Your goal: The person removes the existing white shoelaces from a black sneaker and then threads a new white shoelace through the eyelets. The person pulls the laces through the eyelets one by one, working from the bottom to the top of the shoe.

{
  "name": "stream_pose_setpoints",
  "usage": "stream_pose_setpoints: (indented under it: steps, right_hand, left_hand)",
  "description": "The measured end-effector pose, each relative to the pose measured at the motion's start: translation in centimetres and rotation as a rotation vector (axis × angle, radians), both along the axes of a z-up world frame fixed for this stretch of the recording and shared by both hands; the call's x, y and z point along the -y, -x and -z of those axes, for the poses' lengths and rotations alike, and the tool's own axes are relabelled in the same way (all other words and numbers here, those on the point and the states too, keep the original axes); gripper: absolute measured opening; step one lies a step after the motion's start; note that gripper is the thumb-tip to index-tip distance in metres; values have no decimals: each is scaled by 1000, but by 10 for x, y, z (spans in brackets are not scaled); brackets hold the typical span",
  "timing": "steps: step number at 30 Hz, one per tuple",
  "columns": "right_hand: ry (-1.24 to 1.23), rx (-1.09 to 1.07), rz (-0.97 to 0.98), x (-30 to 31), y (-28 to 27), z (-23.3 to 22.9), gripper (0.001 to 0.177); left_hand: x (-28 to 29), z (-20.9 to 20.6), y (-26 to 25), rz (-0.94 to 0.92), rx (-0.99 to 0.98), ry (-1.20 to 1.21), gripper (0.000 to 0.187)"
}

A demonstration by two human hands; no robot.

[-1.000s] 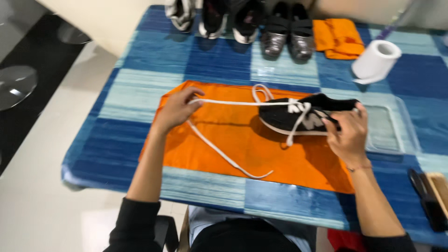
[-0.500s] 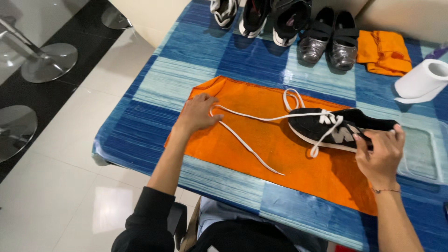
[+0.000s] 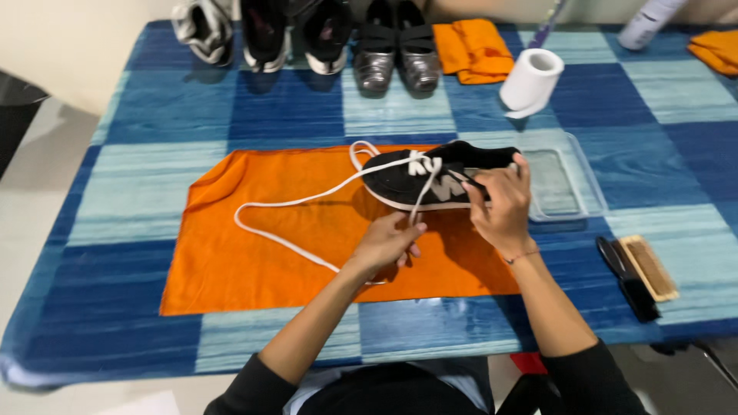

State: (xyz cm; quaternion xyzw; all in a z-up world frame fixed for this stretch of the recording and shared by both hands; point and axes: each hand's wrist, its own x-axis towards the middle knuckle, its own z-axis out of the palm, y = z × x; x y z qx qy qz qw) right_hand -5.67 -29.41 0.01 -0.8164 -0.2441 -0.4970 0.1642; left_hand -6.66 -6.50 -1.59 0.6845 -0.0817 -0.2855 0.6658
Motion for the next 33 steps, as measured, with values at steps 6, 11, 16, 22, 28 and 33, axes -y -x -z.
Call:
stream_pose_setpoints:
  steps: [6, 11, 16, 22, 28, 33]
  right_hand:
    - [-39, -8, -18, 0, 0, 3, 15]
    - [-10, -7, -22, 14, -2, 1, 16]
    - [-30, 4, -42, 23, -3, -2, 17]
    - [-15, -9, -65, 24, -2, -9, 21]
    - [26, -99, -40, 16, 0, -6, 21]
    - [86, -103, 18, 18, -3, 6, 16]
  left_hand:
    - [-11, -18, 21, -52, -108, 116, 19]
    - [-65, -26, 0, -60, 12, -63, 22]
    - [-137, -52, -18, -149, 492, -477, 26]
    - [-214, -55, -36, -453, 624, -777, 17]
    - [-256, -43, -44, -685, 772, -810, 14]
    - [-276, 11, -65, -687, 1049, -714, 17]
